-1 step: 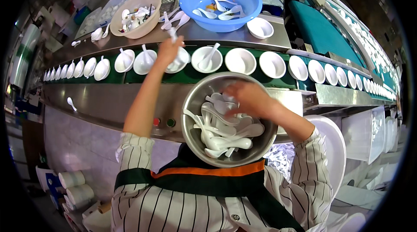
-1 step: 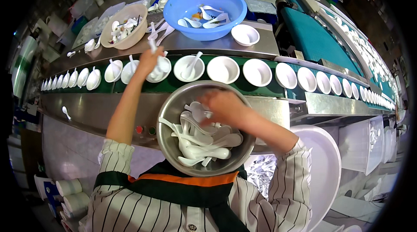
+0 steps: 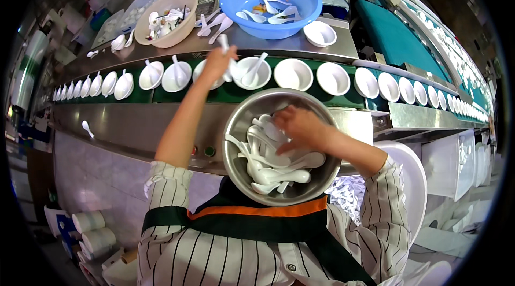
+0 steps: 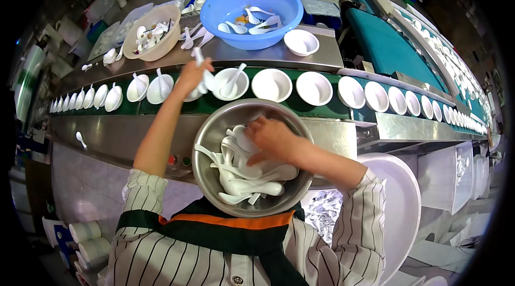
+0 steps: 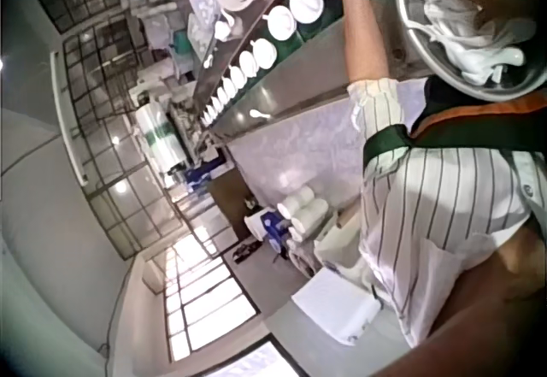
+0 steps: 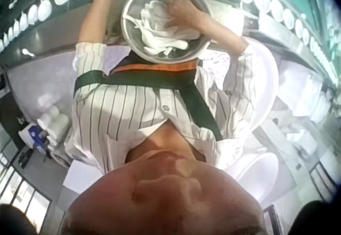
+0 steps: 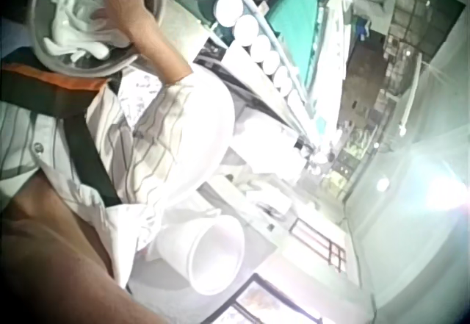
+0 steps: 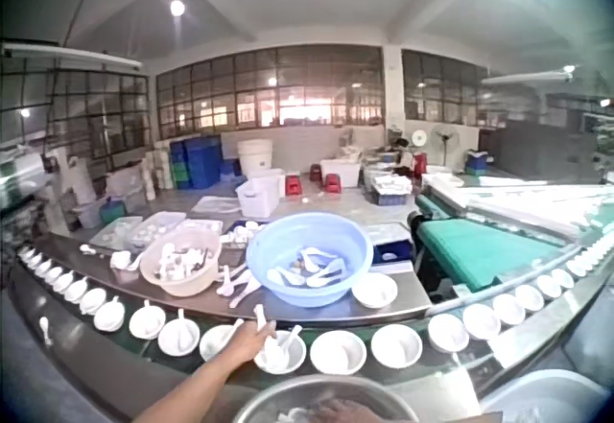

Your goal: The person sorts plastic spoons by placing them into white bowls on a conveyor belt, moving a large quantity from a metal basin into a white bin, and then placing spoons into the bowls.

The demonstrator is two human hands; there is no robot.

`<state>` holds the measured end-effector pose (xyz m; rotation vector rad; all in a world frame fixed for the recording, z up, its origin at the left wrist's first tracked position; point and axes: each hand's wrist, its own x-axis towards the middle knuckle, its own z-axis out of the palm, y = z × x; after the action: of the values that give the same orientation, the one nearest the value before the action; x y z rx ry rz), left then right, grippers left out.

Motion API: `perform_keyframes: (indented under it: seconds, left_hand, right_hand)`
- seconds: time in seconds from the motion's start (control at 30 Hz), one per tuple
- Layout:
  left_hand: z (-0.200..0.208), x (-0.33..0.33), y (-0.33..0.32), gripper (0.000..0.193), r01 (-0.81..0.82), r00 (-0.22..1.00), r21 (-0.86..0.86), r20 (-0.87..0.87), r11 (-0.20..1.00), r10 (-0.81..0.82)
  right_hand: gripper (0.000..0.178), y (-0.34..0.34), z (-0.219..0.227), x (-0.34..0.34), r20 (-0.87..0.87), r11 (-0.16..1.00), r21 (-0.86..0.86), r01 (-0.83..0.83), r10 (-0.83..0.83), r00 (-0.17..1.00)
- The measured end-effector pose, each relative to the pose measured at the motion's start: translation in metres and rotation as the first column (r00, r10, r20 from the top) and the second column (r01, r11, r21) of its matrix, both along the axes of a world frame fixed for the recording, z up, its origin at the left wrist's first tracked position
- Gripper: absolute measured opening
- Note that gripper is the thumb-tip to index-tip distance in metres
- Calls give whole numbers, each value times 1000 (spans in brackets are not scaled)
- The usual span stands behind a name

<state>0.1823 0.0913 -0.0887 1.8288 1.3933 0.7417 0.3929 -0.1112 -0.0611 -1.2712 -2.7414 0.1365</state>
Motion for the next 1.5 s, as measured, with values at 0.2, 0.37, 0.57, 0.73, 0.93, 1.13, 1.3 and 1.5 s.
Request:
perform_keyframes:
  seconds: [0.2, 0.37, 0.57, 0.73, 0.93, 1.13, 1.3, 1.5]
  left_hand:
    - [-25, 71, -7, 50, 195, 954, 20, -236, 981, -184]
    - [-14, 69, -6, 59, 112, 843, 34, -533, 993, -76]
    - [-1, 100, -11, 57, 250, 960, -139, -90, 958, -264]
    - [-13, 104, 1, 52, 386, 908, -367, -8, 846, -418]
    - [30, 109, -31, 48, 351, 910, 241, -317, 905, -269]
    - [62, 102, -85, 15, 803, 588, -206, 128, 559, -798]
    - [57, 79, -103, 32, 843, 481, -217, -108, 493, -870]
    - [35, 84, -124, 51, 909, 414, 96, -343, 407, -843]
  right_hand:
    - [14, -4, 23, 5, -357, 954, -297, -49, -63, 932]
    - [11, 28, 40, 56, -712, 912, -249, 325, -400, 577]
    - [18, 68, -63, 143, -531, 569, -33, 822, -706, 468]
    - [26, 50, -31, 104, -485, 755, 202, 624, -476, 734]
    - [22, 1, 15, 43, -308, 990, 62, 128, -103, 946]
    - [12, -16, 21, 41, 53, 997, 76, -17, 13, 999]
    - [6, 0, 56, 89, -277, 866, -193, 461, -499, 821]
    - [10, 60, -31, 130, -575, 680, -468, 564, -719, 391]
